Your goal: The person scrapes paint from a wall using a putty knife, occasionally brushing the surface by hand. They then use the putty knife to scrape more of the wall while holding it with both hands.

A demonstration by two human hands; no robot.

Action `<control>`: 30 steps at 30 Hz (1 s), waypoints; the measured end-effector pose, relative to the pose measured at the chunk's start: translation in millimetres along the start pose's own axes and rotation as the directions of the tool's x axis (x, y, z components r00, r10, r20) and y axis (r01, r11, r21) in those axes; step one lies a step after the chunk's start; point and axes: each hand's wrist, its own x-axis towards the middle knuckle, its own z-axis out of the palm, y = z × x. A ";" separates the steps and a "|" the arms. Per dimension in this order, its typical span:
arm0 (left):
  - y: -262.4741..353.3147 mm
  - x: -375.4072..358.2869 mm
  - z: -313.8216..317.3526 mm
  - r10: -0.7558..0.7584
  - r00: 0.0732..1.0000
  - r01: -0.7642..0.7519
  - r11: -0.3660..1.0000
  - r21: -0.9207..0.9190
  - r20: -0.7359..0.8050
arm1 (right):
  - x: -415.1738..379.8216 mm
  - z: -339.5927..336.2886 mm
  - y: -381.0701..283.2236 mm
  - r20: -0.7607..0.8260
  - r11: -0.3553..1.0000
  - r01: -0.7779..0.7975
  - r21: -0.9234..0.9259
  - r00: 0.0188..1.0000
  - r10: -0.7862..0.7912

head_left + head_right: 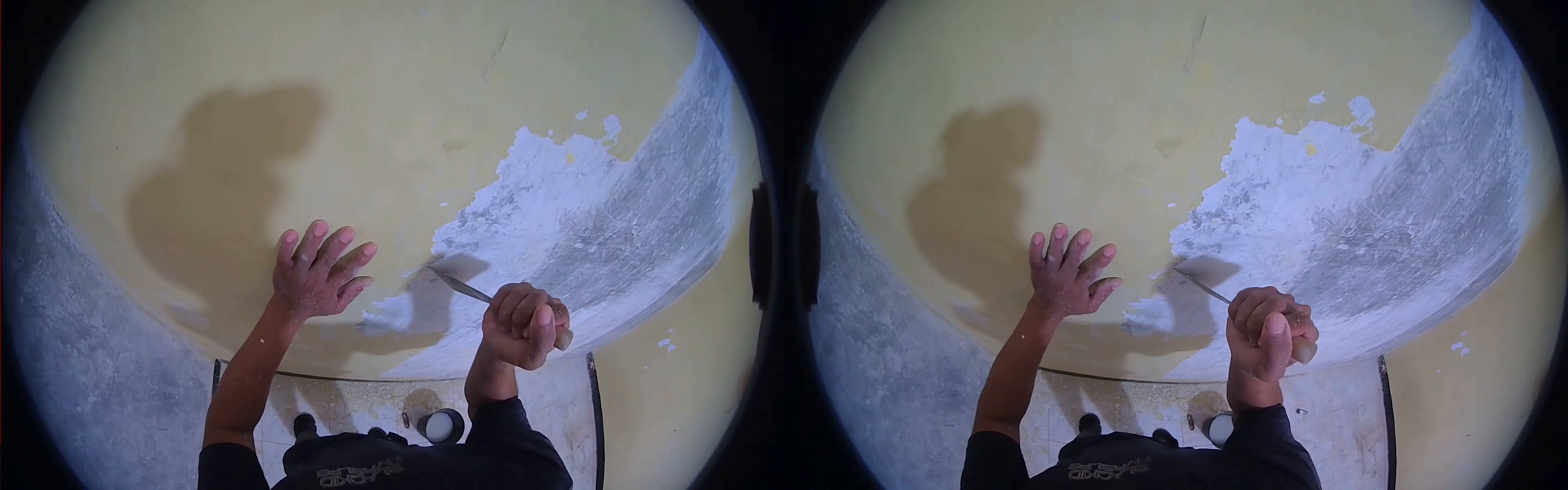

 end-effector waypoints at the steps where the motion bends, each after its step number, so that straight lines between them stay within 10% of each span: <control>1: 0.2 -0.3 1.1 -0.006 1.000 0.006 1.000 0.002 -0.005 | 2.1 0.2 0.8 -0.042 0.997 -0.079 0.008 0.996 0.079; 9: -0.6 -1.4 2.8 0.004 1.000 -0.004 1.000 -0.008 -0.031 | 0.8 -1.0 12.0 0.087 0.982 0.153 0.109 0.983 -0.163; 10: -1.0 -1.9 1.9 -0.001 1.000 0.001 1.000 -0.002 -0.025 | -6.5 9.5 9.2 -0.141 0.964 0.029 -0.263 0.988 -0.068; 13: -1.8 0.2 1.5 -0.002 1.000 0.002 1.000 0.006 -0.019 | -2.5 19.7 11.0 -0.020 0.915 0.021 -0.403 0.999 -0.031; 15: -1.0 -2.3 3.0 0.005 0.999 -0.006 1.000 -0.007 -0.039 | -2.0 12.1 11.7 -0.078 0.997 0.076 0.018 0.994 -0.074; 23: 0.2 -1.7 1.2 -0.004 1.000 0.004 1.000 0.006 -0.030 | -10.3 17.7 21.2 -0.054 0.995 -0.098 -0.003 0.994 0.097; 25: -1.3 -0.8 1.3 0.001 0.999 -0.001 1.000 0.010 -0.036 | -7.4 6.7 2.8 0.097 0.799 0.128 -0.588 0.991 -0.087; 26: -3.2 0.6 2.9 0.005 0.999 -0.004 1.000 0.013 -0.039 | -5.0 5.8 3.3 -0.036 0.998 0.059 -0.013 0.998 -0.060; 29: 1.1 -4.0 -1.1 0.008 1.000 -0.008 1.000 -0.005 -0.023 | -16.9 19.8 20.6 -0.157 0.981 -0.182 -0.066 0.973 0.170; 30: -0.9 -1.6 1.1 0.005 0.999 -0.005 1.000 0.003 -0.033 | -18.7 8.3 18.4 -0.046 0.942 -0.061 -0.331 0.998 0.048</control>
